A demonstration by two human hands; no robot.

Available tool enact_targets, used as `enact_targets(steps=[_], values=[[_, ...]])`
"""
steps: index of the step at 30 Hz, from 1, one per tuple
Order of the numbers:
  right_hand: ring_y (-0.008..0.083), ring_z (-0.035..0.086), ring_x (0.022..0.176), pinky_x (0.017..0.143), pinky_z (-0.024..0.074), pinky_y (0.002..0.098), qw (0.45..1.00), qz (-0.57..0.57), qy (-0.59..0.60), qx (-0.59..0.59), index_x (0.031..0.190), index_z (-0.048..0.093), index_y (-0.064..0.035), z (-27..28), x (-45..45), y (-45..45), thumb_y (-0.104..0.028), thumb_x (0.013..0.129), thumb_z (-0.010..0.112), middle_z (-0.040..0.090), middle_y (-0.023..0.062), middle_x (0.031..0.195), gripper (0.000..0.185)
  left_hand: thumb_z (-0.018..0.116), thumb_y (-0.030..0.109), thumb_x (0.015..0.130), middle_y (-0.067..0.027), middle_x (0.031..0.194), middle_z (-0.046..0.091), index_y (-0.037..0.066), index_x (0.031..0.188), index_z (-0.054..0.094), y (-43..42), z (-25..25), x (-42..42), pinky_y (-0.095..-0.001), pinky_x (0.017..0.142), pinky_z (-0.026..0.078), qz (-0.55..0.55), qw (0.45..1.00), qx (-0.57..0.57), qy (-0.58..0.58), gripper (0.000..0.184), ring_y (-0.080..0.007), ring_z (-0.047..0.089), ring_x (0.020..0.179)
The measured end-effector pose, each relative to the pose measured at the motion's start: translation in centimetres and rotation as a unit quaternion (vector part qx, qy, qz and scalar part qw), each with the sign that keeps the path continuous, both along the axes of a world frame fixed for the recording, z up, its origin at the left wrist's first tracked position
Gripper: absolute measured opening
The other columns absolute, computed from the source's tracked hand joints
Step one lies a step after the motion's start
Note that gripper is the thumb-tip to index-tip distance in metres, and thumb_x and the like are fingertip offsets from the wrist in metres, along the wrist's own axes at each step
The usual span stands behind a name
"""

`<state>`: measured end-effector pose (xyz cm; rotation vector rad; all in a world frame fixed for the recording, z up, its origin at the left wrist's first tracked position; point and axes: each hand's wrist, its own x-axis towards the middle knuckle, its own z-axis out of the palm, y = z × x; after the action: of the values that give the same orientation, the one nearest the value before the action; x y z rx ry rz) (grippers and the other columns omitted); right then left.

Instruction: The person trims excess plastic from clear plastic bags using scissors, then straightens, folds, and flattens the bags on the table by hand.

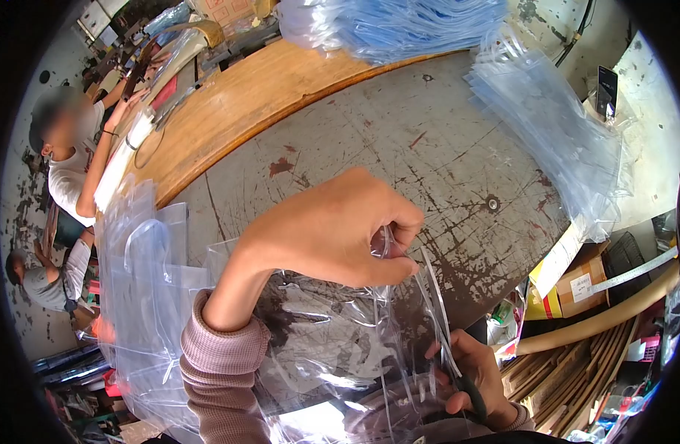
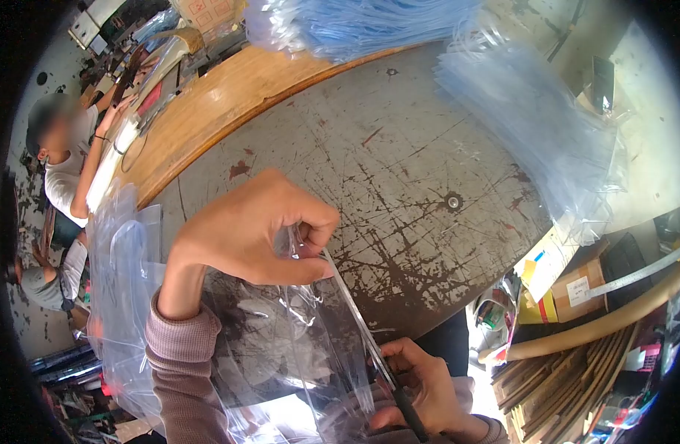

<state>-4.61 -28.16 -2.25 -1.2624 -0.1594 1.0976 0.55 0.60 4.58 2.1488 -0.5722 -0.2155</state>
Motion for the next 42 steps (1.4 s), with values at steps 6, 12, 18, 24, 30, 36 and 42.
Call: enact_targets(steps=[6,12,18,24,30,36,42], values=[[0.0046,0.043,0.063,0.051,0.0313,0.0189,0.999,-0.039,0.006,0.003,0.105,0.048,-0.0005,0.6,-0.3,0.9,-0.051,0.046,0.086,0.049,-0.0004,0.075,0.086,0.074,0.019,0.07,-0.0039,0.056,0.053,0.003,0.061,0.051,0.4,0.2,-0.1,-0.0278,0.047,0.036,0.008,1.0,0.019,0.008,0.03,-0.0127,0.049,0.049],[0.0051,0.044,0.06,0.051,0.0333,0.0198,0.998,-0.045,0.036,-0.004,0.105,0.049,-0.0006,1.3,-0.2,1.0,-0.049,0.046,0.086,0.049,0.0001,0.071,0.085,0.083,0.028,0.066,-0.0026,0.072,0.062,0.002,0.075,0.059,2.8,-1.2,0.8,-0.0258,0.055,0.045,-0.04,0.997,-0.066,0.009,0.037,-0.0128,0.058,0.062],[0.0075,0.051,0.071,0.062,0.037,0.0213,1.0,-0.013,0.005,0.011,0.111,0.048,0.0006,1.3,0.0,1.0,-0.052,0.049,0.086,0.056,0.0032,0.08,0.089,0.083,0.016,0.067,-0.0038,0.077,0.067,0.001,0.083,0.066,2.9,-1.5,1.0,-0.0229,0.059,0.049,-0.092,0.981,-0.104,0.135,0.027,-0.011,0.065,0.068],[0.0045,0.045,0.06,0.053,0.0311,0.0183,0.998,-0.053,-0.009,-0.018,0.105,0.05,-0.0001,2.5,-0.2,1.7,-0.061,0.045,0.084,0.05,-0.0009,0.071,0.092,0.082,0.014,0.068,-0.0031,0.07,0.067,0.002,0.077,0.067,2.5,-1.6,1.0,-0.0217,0.055,0.046,-0.105,0.986,-0.078,0.102,0.021,-0.0086,0.063,0.061],[0.0066,0.043,0.063,0.055,0.0314,0.021,0.999,-0.041,-0.035,0.001,0.097,0.052,0.0011,2.0,-0.2,1.4,-0.061,0.047,0.084,0.049,0.0003,0.074,0.086,0.083,0.017,0.067,-0.0014,0.062,0.062,0.002,0.071,0.065,2.9,-1.9,1.0,-0.0225,0.05,0.04,-0.069,0.989,-0.08,0.1,0.024,-0.0066,0.057,0.055],[0.0073,0.042,0.064,0.056,0.0305,0.022,0.998,-0.026,-0.063,0.003,0.094,0.052,0.0012,1.4,-0.1,1.0,-0.06,0.048,0.084,0.048,0.0007,0.077,0.083,0.082,0.017,0.068,0.0008,0.056,0.056,0.002,0.065,0.061,2.6,-1.8,1.0,-0.0237,0.047,0.035,-0.046,0.991,-0.078,0.103,0.026,-0.0053,0.049,0.051],[0.0077,0.055,0.079,0.068,0.0445,0.0229,0.995,0.028,-0.094,0.014,0.107,0.053,0.0028,0.1,0.1,-0.1,-0.044,0.053,0.089,0.061,0.0055,0.087,0.08,0.082,0.02,0.069,0.0026,0.053,0.05,0.003,0.062,0.057,1.8,-1.6,0.8,-0.0235,0.045,0.031,-0.035,0.99,-0.075,0.117,0.031,-0.0038,0.044,0.049]])
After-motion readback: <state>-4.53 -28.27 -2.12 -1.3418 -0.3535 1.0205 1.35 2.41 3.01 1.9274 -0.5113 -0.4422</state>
